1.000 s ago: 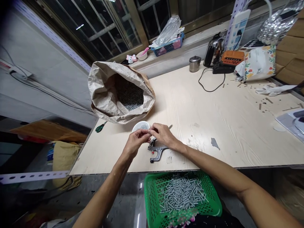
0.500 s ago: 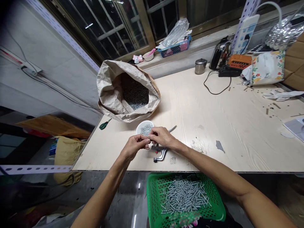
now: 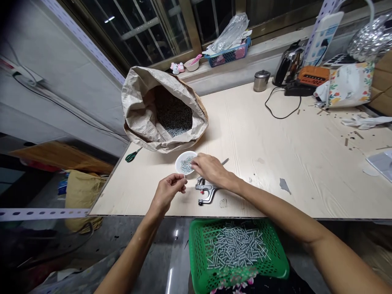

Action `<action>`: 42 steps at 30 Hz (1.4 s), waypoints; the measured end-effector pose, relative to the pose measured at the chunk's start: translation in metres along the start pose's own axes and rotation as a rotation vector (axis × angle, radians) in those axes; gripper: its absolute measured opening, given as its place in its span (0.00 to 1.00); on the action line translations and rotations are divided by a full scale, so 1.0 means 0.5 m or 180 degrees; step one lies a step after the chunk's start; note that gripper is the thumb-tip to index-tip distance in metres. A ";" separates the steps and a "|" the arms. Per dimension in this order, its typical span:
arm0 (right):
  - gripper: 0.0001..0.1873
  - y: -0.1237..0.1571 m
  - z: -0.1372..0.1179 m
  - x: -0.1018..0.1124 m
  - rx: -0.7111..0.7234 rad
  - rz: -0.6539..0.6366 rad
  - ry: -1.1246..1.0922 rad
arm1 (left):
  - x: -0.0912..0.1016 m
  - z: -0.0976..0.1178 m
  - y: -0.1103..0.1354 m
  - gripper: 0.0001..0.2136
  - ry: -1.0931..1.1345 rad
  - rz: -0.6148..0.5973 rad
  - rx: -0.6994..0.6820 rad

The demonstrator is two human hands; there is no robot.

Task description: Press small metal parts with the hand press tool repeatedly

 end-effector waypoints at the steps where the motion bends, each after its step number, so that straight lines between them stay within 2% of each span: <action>1: 0.10 0.029 0.004 0.000 0.0005 -0.0215 0.0250 | -0.006 -0.012 0.009 0.15 -0.0025 -0.0058 0.0099; 5: 0.09 0.143 0.035 -0.003 -0.0034 -0.0472 0.0990 | -0.025 -0.063 0.031 0.16 0.0028 -0.0251 0.0508; 9: 0.05 0.190 0.068 -0.017 -0.0086 -0.0572 0.1177 | -0.040 -0.090 0.029 0.16 0.0075 -0.0379 0.0601; 14: 0.08 0.191 0.077 -0.036 0.0201 -0.0738 0.1151 | -0.053 -0.097 0.029 0.16 -0.0100 -0.0449 0.0709; 20: 0.14 0.210 0.070 -0.048 0.0641 -0.0581 0.1347 | -0.048 -0.093 0.041 0.17 -0.0472 -0.0471 0.0694; 29: 0.14 0.217 0.064 -0.045 0.0695 -0.0378 0.1153 | -0.044 -0.092 0.039 0.14 -0.0851 -0.0724 0.0778; 32: 0.13 0.219 0.064 -0.045 0.0692 -0.0402 0.1155 | -0.046 -0.091 0.034 0.14 -0.0787 -0.0870 0.0966; 36: 0.11 0.218 0.071 -0.049 0.0576 -0.0546 0.1207 | -0.049 -0.092 0.027 0.12 -0.0645 -0.1116 0.1495; 42: 0.09 0.214 0.076 -0.054 0.0463 -0.0688 0.1139 | -0.052 -0.089 0.010 0.10 -0.0919 -0.1405 0.1864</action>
Point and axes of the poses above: each hand's wrist, its own y-axis away from the middle knuckle, its own x-axis out of the back of the hand, z = x × y, the point moved 4 cm from there along -y, towards the middle knuckle, and after that the axes turned 2 degrees about -z, right-handed, at the moved point
